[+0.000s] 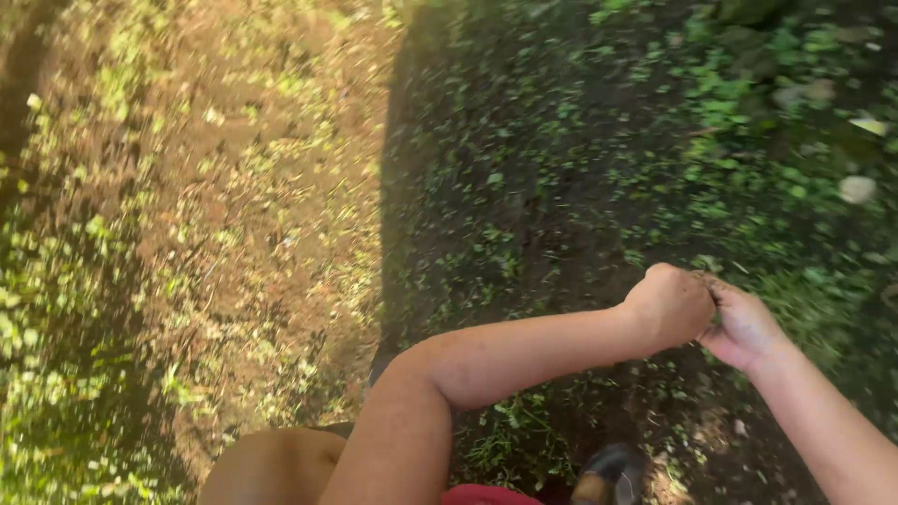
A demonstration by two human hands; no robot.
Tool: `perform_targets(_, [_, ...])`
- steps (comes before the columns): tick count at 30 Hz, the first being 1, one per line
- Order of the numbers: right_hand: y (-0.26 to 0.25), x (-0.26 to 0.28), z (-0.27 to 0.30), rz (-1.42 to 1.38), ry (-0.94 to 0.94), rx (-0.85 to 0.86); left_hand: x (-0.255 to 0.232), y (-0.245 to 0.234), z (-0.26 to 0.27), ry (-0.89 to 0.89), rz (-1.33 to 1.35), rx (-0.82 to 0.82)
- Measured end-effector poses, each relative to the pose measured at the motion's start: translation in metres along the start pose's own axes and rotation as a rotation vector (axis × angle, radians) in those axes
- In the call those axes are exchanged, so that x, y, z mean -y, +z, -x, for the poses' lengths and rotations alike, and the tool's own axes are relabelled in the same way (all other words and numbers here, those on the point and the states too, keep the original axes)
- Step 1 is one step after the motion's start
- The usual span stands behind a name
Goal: Removing weeds from a patch of soil in a garden area using hands.
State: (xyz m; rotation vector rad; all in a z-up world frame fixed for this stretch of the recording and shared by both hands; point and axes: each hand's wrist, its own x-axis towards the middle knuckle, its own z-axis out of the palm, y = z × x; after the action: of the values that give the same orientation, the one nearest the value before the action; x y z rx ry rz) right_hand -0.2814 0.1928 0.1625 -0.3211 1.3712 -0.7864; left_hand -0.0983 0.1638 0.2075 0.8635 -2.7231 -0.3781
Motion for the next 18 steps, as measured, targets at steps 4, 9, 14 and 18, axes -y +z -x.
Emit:
perform_targets(4, [-0.081,0.002,0.038,-0.104,-0.088,-0.145,-0.072,0.023,-0.064,0.047,-0.155,0.078])
perform_targets(9, [-0.153,0.006,0.044,-0.232,-0.186,-0.223,-0.135,0.044,-0.113,0.128,-0.355,0.251])
perform_targets(14, [-0.218,0.004,0.039,-0.244,-0.397,-0.301,-0.178,0.067,-0.170,0.073,-0.519,0.303])
perform_targets(18, [-0.239,0.020,0.051,-0.213,-0.509,-0.403,-0.192,0.091,-0.208,0.008,-0.403,0.214])
